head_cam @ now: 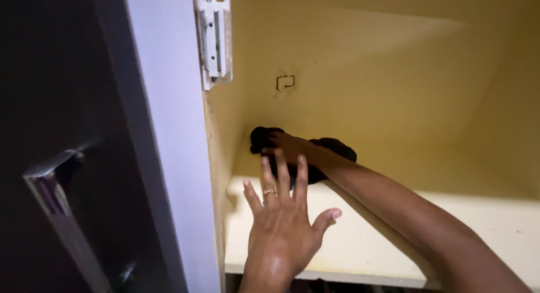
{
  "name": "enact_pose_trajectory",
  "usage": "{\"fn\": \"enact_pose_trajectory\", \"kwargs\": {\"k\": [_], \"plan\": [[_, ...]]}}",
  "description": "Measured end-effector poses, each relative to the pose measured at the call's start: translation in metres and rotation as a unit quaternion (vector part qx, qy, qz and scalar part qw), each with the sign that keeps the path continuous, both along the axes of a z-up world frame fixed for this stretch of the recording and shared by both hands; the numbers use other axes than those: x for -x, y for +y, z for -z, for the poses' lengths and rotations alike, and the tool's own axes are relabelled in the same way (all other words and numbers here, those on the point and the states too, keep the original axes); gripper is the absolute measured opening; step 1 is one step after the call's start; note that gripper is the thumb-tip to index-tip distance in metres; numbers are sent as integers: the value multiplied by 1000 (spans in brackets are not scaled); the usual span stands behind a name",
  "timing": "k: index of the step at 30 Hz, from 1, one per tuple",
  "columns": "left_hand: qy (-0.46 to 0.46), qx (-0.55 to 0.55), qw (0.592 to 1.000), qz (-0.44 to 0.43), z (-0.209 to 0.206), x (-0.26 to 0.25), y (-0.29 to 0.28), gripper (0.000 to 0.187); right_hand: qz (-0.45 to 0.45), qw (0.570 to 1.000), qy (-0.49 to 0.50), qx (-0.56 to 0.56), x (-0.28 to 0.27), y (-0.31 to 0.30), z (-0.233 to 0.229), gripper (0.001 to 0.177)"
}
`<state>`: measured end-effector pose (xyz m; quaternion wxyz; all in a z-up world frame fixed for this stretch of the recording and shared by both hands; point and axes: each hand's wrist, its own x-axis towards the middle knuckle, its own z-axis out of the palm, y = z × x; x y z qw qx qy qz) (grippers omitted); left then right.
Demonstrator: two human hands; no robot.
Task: The person wipes the interior surfaces of a small cupboard with a dark cloth, cleaning the shelf, back wall, and side walls. They then place a newspaper on the shelf and fold the cloth.
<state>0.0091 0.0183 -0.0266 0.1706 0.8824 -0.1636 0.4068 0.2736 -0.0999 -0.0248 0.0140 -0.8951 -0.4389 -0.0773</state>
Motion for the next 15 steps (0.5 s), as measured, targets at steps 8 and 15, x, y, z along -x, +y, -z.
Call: {"fn": "enact_pose_trajectory", "kwargs": {"k": [8,15], "plan": [[-88,-14,995,-41,4,4,-5,102,-56,988,123,-73,108,-30,0,65],[-66,-48,997,-16,6,13,-4,112,-115,977,154,-90,186,-31,-7,77]]}}
